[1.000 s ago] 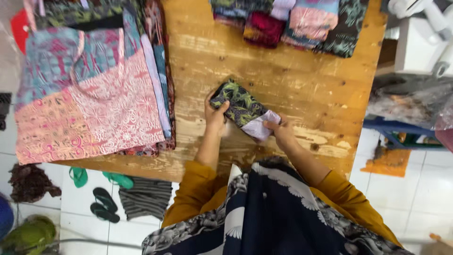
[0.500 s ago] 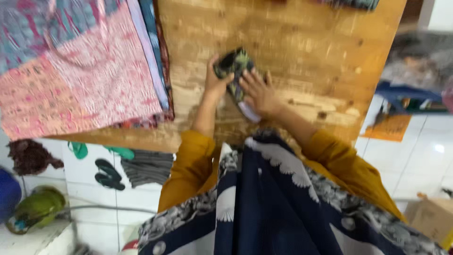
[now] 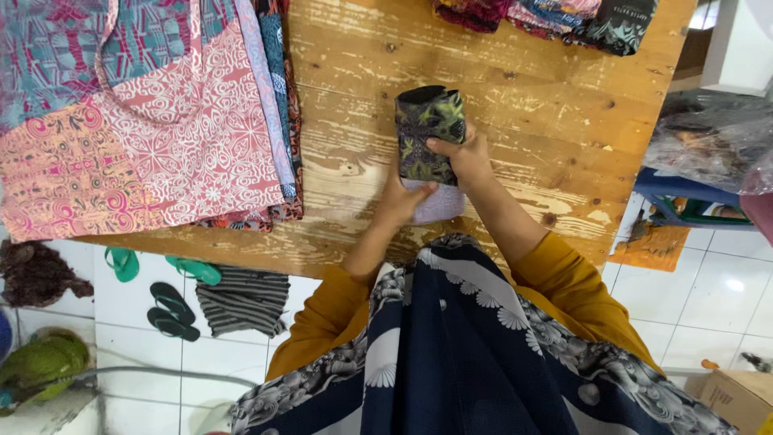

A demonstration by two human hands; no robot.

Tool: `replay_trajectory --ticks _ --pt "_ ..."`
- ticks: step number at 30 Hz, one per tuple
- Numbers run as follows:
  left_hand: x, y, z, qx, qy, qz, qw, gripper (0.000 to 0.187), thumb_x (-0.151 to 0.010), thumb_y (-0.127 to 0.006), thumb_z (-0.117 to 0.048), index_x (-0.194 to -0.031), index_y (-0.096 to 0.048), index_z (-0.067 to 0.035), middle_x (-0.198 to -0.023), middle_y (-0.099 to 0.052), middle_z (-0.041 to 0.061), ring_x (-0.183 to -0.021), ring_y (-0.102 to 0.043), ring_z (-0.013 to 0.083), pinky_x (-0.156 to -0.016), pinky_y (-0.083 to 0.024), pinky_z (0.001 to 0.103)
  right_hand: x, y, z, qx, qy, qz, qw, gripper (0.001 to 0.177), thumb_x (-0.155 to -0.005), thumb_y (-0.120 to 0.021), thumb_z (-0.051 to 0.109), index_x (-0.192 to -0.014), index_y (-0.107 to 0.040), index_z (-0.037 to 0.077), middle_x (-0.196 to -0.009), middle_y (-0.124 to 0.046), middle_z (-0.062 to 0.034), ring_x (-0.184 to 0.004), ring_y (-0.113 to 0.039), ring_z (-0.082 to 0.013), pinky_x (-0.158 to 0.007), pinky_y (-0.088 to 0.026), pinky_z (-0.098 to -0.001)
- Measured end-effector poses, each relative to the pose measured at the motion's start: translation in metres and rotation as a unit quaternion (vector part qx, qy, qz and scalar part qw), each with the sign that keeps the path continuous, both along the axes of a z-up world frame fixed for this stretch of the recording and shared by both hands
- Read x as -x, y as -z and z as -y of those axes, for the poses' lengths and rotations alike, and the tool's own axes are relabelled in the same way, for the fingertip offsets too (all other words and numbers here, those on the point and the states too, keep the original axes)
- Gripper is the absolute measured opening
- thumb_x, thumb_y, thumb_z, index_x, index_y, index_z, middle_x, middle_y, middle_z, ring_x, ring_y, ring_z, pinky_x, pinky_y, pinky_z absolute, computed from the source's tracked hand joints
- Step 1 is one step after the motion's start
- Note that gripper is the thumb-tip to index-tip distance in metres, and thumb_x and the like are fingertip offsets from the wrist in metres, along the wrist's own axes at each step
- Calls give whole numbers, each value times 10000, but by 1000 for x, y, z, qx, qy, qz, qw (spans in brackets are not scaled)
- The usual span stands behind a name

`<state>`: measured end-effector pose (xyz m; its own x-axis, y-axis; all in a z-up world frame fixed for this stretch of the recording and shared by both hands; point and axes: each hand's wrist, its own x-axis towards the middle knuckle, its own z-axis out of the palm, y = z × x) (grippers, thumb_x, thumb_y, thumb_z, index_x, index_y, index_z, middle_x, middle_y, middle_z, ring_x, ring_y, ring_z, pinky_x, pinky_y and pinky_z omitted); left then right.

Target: The person folds several patterned fabric items on a wooden table, smoothing and aligning edges before stacking them. The person then places folded items into clear plastic bags and sets them aside.

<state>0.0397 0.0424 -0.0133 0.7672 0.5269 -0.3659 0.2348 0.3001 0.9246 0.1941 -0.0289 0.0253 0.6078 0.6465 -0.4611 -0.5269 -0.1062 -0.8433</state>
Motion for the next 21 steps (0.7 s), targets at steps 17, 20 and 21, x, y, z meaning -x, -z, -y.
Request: replay_trajectory --ticks 17,20,21 --pt "69 -126 -45 -612 20 188 768 191 -892 -750 -2 -1030 -695 -122 -1234 -738 12 -1275 -658 283 -1174 -356 460 -12 -106 72 -398 -262 148 867 118 -954 -746 172 -1043 -821 153 -1449 -661 -157 -1577 -426 -353 -1372 -211 -576" --pt "69 -87 -36 -588 -1 145 796 214 -890 -775 -97 -1099 -729 -116 -1283 -729 37 -1299 -611 291 -1182 -371 405 -16 -76 69 -420 -293 71 856 297 -885 -824 156 -1171 -756 116 -1436 -657 -144 -1541 -439 -297 -1371 -219 -510" --pt "68 -70 -33 -453 -19 79 888 320 -873 -786 -118 -1175 -685 -86 -1295 -705 64 -1275 -625 296 -1147 -411 405 -17 -62 60 -318 -215 48 922 340 -844 -821 123 -1178 -756 111 -1390 -670 -151 -1445 -492 -312 -1283 -299 -494"
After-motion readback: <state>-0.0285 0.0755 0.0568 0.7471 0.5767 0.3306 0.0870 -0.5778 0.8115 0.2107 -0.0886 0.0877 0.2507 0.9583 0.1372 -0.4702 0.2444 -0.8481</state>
